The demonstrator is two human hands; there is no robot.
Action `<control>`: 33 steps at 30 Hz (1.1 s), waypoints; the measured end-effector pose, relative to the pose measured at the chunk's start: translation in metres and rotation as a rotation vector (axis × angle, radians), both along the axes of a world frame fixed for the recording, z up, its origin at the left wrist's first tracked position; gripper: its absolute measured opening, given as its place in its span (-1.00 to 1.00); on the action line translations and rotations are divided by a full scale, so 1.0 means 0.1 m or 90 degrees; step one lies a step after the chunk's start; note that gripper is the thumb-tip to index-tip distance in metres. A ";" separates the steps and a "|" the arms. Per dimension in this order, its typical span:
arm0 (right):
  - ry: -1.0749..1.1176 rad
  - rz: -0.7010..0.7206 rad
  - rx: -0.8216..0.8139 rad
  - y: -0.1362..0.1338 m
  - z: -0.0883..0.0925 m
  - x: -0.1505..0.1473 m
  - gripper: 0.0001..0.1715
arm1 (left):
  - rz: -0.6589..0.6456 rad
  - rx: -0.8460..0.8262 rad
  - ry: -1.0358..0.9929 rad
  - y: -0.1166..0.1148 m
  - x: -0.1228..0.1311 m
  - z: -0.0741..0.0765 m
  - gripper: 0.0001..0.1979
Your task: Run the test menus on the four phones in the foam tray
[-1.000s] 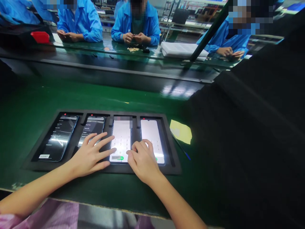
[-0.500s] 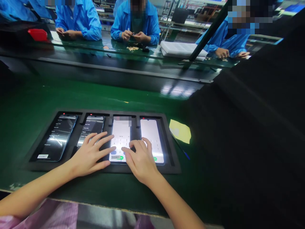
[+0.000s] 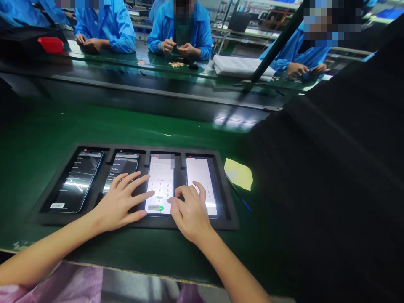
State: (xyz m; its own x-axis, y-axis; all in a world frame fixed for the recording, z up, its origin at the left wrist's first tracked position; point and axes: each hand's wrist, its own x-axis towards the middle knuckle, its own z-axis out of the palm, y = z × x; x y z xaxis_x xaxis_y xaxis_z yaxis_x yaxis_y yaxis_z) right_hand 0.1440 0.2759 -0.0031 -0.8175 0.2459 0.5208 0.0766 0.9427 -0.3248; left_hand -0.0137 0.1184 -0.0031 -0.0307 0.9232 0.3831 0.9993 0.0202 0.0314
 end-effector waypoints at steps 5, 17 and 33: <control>-0.034 0.002 0.004 0.01 0.00 -0.01 -0.53 | -0.033 -0.003 -0.013 0.00 0.01 0.02 -0.64; 0.048 -0.075 0.035 0.18 0.03 0.12 -0.49 | -0.040 0.023 -0.025 -0.02 0.02 0.05 -0.63; 0.106 -0.172 -0.005 0.48 -0.15 0.71 -0.51 | -0.092 -0.047 0.013 0.74 0.69 0.03 -0.57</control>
State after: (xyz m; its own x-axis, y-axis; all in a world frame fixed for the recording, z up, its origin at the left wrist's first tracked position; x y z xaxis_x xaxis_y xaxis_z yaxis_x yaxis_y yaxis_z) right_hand 0.2150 0.3236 -0.0184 -0.6255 0.4477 0.6390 0.2695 0.8925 -0.3616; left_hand 0.0555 0.1925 0.0003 0.1117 0.9431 0.3132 0.9924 -0.1224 0.0148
